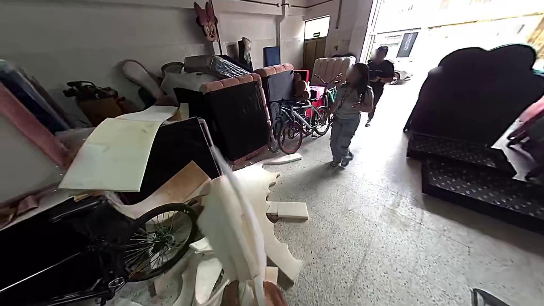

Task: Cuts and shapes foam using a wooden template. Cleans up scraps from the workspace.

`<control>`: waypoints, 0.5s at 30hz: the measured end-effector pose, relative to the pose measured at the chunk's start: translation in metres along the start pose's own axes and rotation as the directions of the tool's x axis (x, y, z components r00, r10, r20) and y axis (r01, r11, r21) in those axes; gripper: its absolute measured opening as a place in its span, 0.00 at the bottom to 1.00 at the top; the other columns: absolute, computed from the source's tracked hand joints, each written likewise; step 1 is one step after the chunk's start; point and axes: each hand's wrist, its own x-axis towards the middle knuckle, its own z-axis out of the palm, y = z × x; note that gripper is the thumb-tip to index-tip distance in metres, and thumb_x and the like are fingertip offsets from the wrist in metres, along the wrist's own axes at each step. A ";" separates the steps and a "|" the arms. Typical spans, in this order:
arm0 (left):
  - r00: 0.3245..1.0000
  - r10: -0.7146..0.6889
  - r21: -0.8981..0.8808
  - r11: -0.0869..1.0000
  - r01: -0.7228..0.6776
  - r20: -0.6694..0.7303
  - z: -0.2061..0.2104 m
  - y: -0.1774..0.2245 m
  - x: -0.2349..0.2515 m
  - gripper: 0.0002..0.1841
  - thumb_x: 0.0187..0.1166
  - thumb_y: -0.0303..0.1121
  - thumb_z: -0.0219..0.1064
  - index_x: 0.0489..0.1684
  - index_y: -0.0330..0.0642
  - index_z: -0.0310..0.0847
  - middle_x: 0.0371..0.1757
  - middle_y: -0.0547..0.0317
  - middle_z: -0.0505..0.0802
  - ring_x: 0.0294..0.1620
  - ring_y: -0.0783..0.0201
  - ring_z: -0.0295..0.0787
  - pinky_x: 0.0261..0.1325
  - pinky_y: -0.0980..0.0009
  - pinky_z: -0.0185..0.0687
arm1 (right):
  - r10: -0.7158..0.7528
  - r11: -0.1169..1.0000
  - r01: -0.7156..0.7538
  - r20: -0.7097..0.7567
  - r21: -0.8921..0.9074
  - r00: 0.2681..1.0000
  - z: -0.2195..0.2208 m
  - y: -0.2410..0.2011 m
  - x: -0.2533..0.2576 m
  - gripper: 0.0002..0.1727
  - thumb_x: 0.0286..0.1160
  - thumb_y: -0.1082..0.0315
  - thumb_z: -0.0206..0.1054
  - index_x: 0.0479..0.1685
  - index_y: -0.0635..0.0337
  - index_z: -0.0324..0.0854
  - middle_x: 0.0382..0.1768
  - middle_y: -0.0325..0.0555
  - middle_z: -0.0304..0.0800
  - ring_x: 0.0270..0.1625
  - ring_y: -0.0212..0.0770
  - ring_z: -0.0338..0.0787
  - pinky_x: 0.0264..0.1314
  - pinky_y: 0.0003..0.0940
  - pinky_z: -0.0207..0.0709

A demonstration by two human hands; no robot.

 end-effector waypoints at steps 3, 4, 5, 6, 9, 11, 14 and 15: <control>1.000 -0.003 -0.077 0.997 0.005 0.015 -0.003 -0.005 0.067 0.53 0.50 0.53 0.89 0.83 0.43 0.70 0.78 0.45 0.82 0.73 0.48 0.84 0.73 0.45 0.83 | 0.012 0.999 -0.014 -0.052 -0.039 0.999 0.015 0.001 0.057 0.44 0.56 0.61 0.83 0.81 0.60 0.74 0.80 0.58 0.74 0.81 0.52 0.76 0.81 0.53 0.74; 1.000 -0.008 -0.086 0.996 0.010 0.019 -0.004 -0.013 0.093 0.54 0.49 0.54 0.89 0.84 0.47 0.70 0.79 0.48 0.81 0.73 0.51 0.84 0.73 0.47 0.83 | 0.007 0.998 -0.010 -0.055 -0.060 0.998 0.023 0.004 0.080 0.44 0.56 0.61 0.82 0.81 0.60 0.74 0.80 0.56 0.75 0.81 0.51 0.76 0.82 0.53 0.74; 0.999 -0.013 -0.098 0.995 0.016 0.034 -0.007 -0.020 0.119 0.54 0.48 0.54 0.89 0.84 0.49 0.70 0.79 0.49 0.81 0.73 0.52 0.83 0.73 0.48 0.84 | 0.002 0.997 -0.006 -0.054 -0.080 0.999 0.031 0.007 0.103 0.43 0.56 0.62 0.82 0.81 0.60 0.74 0.80 0.56 0.75 0.81 0.51 0.76 0.81 0.52 0.74; 0.999 -0.015 -0.121 0.992 0.021 0.047 -0.010 -0.028 0.144 0.53 0.48 0.54 0.88 0.84 0.50 0.70 0.79 0.50 0.80 0.73 0.53 0.83 0.72 0.49 0.84 | -0.002 0.996 -0.002 -0.050 -0.093 0.999 0.040 0.010 0.126 0.43 0.56 0.62 0.82 0.80 0.59 0.75 0.80 0.56 0.75 0.81 0.50 0.76 0.81 0.52 0.74; 0.999 0.004 -0.241 0.971 0.007 0.042 -0.032 -0.053 0.215 0.51 0.48 0.52 0.89 0.82 0.51 0.72 0.79 0.55 0.81 0.73 0.58 0.83 0.74 0.53 0.84 | -0.043 0.995 0.038 -0.052 -0.095 0.998 0.073 0.007 0.202 0.41 0.57 0.65 0.81 0.80 0.61 0.75 0.81 0.58 0.72 0.82 0.49 0.74 0.82 0.49 0.73; 0.998 -0.006 -0.314 0.949 0.025 0.062 -0.058 -0.065 0.256 0.51 0.50 0.51 0.88 0.84 0.50 0.69 0.75 0.55 0.85 0.71 0.57 0.86 0.74 0.50 0.83 | -0.101 0.989 0.094 -0.063 -0.116 0.993 0.097 -0.004 0.249 0.40 0.58 0.66 0.79 0.79 0.62 0.76 0.82 0.59 0.72 0.83 0.51 0.73 0.82 0.50 0.72; 0.997 -0.013 -0.375 0.926 0.041 0.076 -0.114 -0.085 0.323 0.52 0.54 0.53 0.86 0.86 0.51 0.63 0.62 0.50 0.93 0.61 0.52 0.92 0.66 0.44 0.86 | -0.202 0.966 0.189 -0.058 -0.176 0.978 0.132 -0.046 0.329 0.38 0.57 0.67 0.77 0.78 0.60 0.78 0.82 0.56 0.72 0.84 0.52 0.71 0.84 0.54 0.69; 0.998 -0.004 -0.410 0.912 0.032 0.068 -0.133 -0.090 0.345 0.52 0.57 0.53 0.85 0.87 0.49 0.62 0.62 0.48 0.93 0.61 0.51 0.92 0.66 0.44 0.86 | -0.226 0.956 0.211 -0.056 -0.203 0.972 0.142 -0.062 0.356 0.38 0.56 0.67 0.77 0.78 0.58 0.79 0.82 0.55 0.73 0.84 0.52 0.71 0.84 0.56 0.68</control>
